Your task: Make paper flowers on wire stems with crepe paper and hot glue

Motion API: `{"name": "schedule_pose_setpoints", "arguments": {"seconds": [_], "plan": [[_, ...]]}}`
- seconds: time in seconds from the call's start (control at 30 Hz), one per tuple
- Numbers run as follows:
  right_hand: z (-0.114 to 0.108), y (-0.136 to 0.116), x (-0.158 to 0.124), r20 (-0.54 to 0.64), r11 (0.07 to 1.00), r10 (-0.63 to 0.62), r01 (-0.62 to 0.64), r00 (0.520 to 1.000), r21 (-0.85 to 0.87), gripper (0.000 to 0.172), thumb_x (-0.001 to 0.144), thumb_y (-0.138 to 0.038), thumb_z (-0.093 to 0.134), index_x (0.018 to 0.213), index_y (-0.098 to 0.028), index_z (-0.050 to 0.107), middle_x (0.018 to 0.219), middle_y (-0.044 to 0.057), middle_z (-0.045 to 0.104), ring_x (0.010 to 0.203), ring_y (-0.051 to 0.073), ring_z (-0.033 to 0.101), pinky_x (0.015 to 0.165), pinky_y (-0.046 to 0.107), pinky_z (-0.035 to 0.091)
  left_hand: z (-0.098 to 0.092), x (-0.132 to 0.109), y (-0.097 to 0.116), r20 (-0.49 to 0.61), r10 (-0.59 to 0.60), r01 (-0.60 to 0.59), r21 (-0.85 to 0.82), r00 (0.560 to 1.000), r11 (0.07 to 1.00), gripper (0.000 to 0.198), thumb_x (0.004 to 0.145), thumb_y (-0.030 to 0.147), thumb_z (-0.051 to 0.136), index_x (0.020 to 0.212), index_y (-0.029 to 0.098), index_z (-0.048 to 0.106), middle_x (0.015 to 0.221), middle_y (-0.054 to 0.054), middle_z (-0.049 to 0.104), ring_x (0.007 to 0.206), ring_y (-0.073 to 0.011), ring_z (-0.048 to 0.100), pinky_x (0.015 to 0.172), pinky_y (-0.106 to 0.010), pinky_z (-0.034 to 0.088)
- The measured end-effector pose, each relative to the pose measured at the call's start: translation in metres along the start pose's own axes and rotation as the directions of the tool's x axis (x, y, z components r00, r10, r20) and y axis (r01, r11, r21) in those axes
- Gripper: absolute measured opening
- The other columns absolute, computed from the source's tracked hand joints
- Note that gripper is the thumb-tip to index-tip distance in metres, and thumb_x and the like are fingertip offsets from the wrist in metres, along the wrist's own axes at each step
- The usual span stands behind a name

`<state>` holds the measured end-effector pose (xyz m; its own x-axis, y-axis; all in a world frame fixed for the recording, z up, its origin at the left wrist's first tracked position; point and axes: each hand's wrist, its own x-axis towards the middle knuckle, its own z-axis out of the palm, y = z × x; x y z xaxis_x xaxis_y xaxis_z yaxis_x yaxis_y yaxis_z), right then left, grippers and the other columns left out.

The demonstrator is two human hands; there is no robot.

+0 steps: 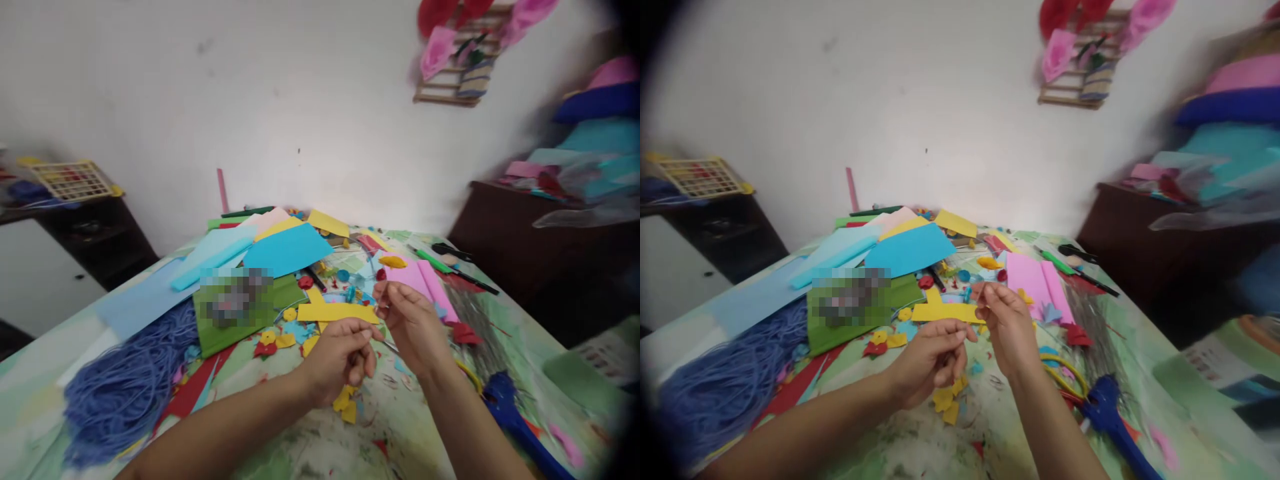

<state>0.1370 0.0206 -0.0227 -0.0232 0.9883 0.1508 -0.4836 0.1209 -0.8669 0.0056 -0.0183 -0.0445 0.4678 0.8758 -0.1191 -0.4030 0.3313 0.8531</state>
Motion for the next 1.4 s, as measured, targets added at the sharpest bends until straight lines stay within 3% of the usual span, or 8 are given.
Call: {"name": "schedule_pose_setpoints", "arguments": {"seconds": [0.2,0.47,0.77,0.93,1.1,1.17,1.27,1.4], "plan": [[-0.014,0.005,-0.002,-0.08,0.955,-0.237,0.218,0.968,-0.201,0.004,0.069,-0.022,0.064,0.068,-0.018,0.064,0.071,0.0,0.056,0.058,0.009,0.045,0.053,0.023,0.037,-0.013,-0.017,-0.013,0.043,-0.109,0.112,-0.065,0.993,0.992,0.013,0.08,0.025,0.051,0.081,0.013,0.055,0.044,0.001,0.056,0.024,-0.0019,0.027,0.029,-0.014,0.017],[-0.009,0.055,-0.063,0.009,0.944,0.125,-0.116,0.992,-0.31,0.015,0.078,-0.029,0.059,0.089,-0.02,0.066,0.078,0.002,0.061,0.06,0.011,0.049,0.054,0.024,0.04,-0.021,-0.023,-0.025,0.071,-0.262,0.271,-0.196,0.963,0.943,0.014,0.083,0.027,0.05,0.075,0.016,0.05,0.043,0.002,0.055,0.025,-0.0016,0.022,0.029,-0.015,0.013],[-0.033,0.048,-0.044,-0.393,0.952,-0.27,0.182,0.879,-0.247,0.006,0.075,-0.025,0.064,0.078,-0.019,0.064,0.071,0.0,0.058,0.057,0.008,0.05,0.052,0.021,0.04,-0.046,-0.027,-0.046,0.128,-0.374,0.378,-0.005,0.918,0.926,0.022,0.082,0.034,0.05,0.078,0.013,0.055,0.042,0.004,0.051,0.026,-0.0021,0.025,0.03,-0.016,0.015],[-0.019,0.065,-0.058,-0.188,0.9,0.031,-0.109,0.982,-0.423,0.016,0.079,-0.03,0.059,0.092,-0.021,0.063,0.075,0.001,0.063,0.056,0.01,0.054,0.053,0.023,0.045,-0.049,-0.024,-0.055,0.09,-0.371,0.373,-0.003,0.924,0.928,0.023,0.081,0.037,0.049,0.078,0.014,0.051,0.043,0.005,0.05,0.027,-0.0023,0.024,0.031,-0.016,0.016],[-0.014,0.071,-0.065,-0.137,0.806,0.116,-0.174,0.984,-0.565,0.029,0.084,-0.037,0.051,0.065,-0.017,0.059,0.058,0.0,0.056,0.052,0.011,0.05,0.049,0.022,0.041,-0.055,-0.017,-0.044,0.108,-0.366,0.318,0.311,0.924,0.895,0.029,0.085,0.043,0.039,0.08,0.017,0.049,0.055,0.001,0.055,0.039,-0.0087,0.047,0.039,-0.02,0.035],[-0.022,0.07,-0.064,-0.238,0.848,0.015,-0.139,0.971,-0.512,0.029,0.085,-0.037,0.05,0.066,-0.017,0.057,0.057,0.0,0.054,0.049,0.01,0.046,0.047,0.022,0.038,-0.065,-0.01,-0.03,0.078,-0.196,0.109,0.607,0.977,0.787,0.034,0.088,0.04,0.034,0.077,0.016,0.054,0.068,-0.004,0.06,0.06,-0.013,0.057,0.058,-0.025,0.044],[-0.034,0.066,-0.06,-0.397,0.899,-0.174,-0.019,0.901,-0.437,0.024,0.085,-0.036,0.051,0.07,-0.018,0.056,0.06,-0.001,0.055,0.049,0.009,0.046,0.045,0.022,0.036,-0.089,0.005,-0.007,0.017,0.132,-0.059,0.944,0.991,0.326,0.027,0.088,0.033,0.038,0.088,0.016,0.059,0.087,-0.008,0.063,0.085,-0.02,0.056,0.077,-0.033,0.041],[-0.038,0.065,-0.059,-0.392,0.874,-0.251,0.033,0.885,-0.485,0.023,0.085,-0.035,0.052,0.07,-0.017,0.056,0.06,-0.001,0.054,0.049,0.009,0.046,0.047,0.023,0.036,-0.116,0.018,0.006,0.024,0.121,-0.025,1.0,0.992,0.004,0.025,0.082,0.031,0.051,0.099,0.016,0.059,0.102,-0.01,0.062,0.097,-0.0241,0.053,0.085,-0.036,0.038]]}}
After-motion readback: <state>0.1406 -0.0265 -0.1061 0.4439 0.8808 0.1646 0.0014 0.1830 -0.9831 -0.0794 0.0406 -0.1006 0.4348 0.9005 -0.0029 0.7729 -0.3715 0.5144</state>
